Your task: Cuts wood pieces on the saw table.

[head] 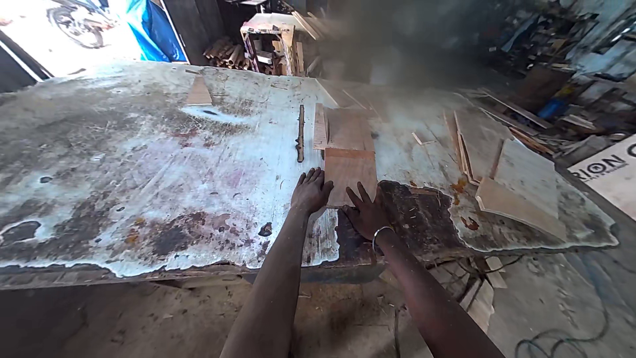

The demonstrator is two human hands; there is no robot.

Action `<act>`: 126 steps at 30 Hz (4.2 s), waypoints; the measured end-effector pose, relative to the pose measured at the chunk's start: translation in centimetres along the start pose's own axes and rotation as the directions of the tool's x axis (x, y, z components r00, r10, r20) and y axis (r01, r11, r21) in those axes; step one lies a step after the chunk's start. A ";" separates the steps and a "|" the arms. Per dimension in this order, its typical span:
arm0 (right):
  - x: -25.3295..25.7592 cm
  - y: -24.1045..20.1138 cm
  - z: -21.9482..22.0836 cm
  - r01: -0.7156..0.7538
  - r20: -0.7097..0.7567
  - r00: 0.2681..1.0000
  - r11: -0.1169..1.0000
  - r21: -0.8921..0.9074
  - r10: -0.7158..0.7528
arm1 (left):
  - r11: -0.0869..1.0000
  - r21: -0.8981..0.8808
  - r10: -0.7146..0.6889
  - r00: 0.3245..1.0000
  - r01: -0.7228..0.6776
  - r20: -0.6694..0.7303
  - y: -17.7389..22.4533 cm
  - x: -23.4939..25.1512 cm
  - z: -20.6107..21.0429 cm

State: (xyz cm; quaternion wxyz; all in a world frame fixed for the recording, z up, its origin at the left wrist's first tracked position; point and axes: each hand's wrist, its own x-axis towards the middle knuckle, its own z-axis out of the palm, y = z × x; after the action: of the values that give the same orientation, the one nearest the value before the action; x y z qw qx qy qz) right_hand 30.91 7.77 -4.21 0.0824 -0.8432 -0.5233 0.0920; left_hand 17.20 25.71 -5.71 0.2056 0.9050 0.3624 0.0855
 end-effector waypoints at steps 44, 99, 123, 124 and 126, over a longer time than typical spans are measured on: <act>10.6 1.4 -0.3 0.187 -0.135 0.973 0.982 -0.008 -0.187 | 0.990 0.114 -0.082 0.995 0.088 -0.055 -7.7 -6.3 -3.6; 5.4 7.1 -0.5 0.107 -0.156 0.981 0.993 -0.048 -0.113 | 0.977 0.005 -0.213 0.975 0.214 -0.056 -8.1 -5.2 -4.5; 11.1 7.1 -0.9 -0.005 -0.223 0.975 0.997 0.082 0.023 | 0.938 -0.259 -0.338 0.785 0.232 -0.520 -16.9 21.2 -8.7; 11.5 7.1 -0.9 0.001 -0.214 0.977 0.998 0.060 0.012 | 0.944 -0.265 -0.306 0.824 0.197 -0.477 -16.7 18.8 -8.7; 12.3 7.4 -1.5 -0.017 -0.179 0.984 0.998 0.058 0.027 | 0.969 -0.188 -0.218 0.903 0.157 -0.370 -15.3 12.4 -8.0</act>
State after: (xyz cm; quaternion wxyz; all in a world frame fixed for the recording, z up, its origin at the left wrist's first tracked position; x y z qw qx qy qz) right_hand 43.03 15.46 -5.32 0.1519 -0.8511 -0.5016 0.0312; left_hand 14.19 46.74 -5.06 0.2062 0.8123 0.4738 0.2704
